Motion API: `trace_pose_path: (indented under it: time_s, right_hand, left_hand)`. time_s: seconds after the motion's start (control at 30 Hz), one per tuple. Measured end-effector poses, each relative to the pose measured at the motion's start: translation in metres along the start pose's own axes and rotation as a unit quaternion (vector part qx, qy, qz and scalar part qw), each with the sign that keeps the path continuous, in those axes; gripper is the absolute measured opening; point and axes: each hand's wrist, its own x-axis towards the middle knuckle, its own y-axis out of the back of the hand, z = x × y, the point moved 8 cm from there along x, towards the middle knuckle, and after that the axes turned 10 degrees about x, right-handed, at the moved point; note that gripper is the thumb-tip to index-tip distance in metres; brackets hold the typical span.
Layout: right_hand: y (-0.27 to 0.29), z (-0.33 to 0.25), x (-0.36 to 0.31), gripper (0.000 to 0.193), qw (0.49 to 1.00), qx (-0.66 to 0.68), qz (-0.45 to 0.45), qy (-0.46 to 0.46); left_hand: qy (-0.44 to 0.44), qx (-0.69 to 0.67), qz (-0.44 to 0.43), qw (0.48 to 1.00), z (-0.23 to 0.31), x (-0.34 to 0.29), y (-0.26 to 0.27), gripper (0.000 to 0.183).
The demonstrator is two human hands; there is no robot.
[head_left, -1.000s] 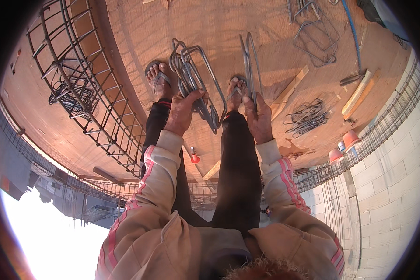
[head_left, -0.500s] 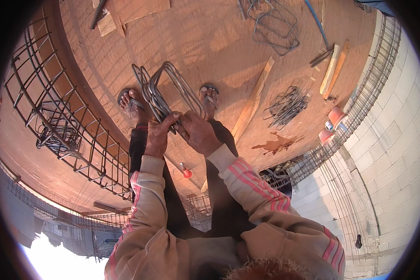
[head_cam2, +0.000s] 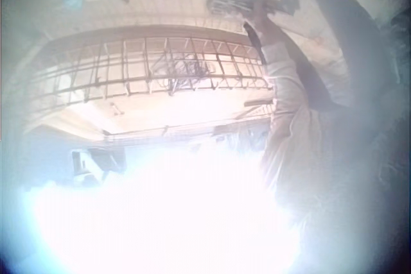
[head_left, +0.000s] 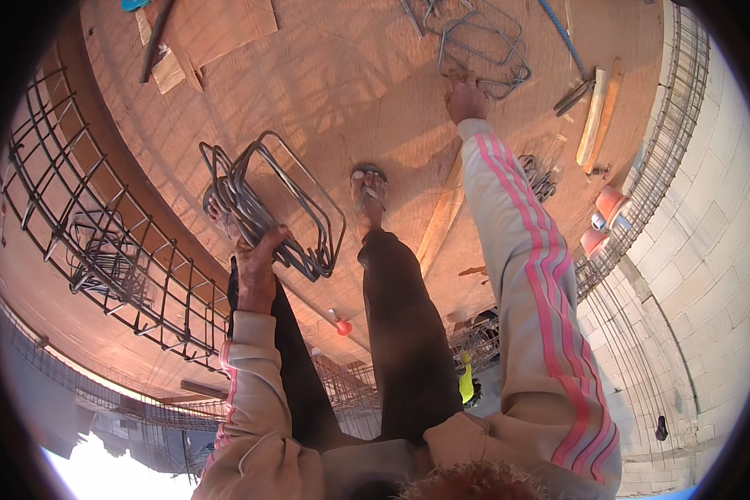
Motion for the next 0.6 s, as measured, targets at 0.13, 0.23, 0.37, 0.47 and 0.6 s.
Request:
trace_pose_path:
  time_s: [0.13,0.23,0.37,0.47,0.6]
  right_hand:
    - [-0.022,-0.004,0.019,0.032,0.998,-0.042,-0.025,0.029]
    - [0.008,-0.007,0.010,0.033,0.993,-0.023,0.028,0.108]
    - [0.090,0.039,-0.004,0.029,0.985,0.122,0.102,0.073]
    - [0.164,0.088,-0.015,0.025,0.921,0.358,0.152,0.010]
    - [0.230,0.095,-0.028,0.023,0.816,0.570,0.091,0.020]
  left_hand:
    - [0.000,0.015,0.015,1.000,-0.002,0.001,0.008,0.017]
    - [0.002,0.036,0.013,0.999,0.000,0.000,0.008,0.016]
    - [-0.001,0.025,0.013,1.000,0.003,-0.002,0.003,0.018]
    - [-0.021,0.021,0.010,1.000,0.007,0.000,-0.002,0.019]
    - [-0.026,0.003,0.017,1.000,0.007,-0.003,-0.002,0.019]
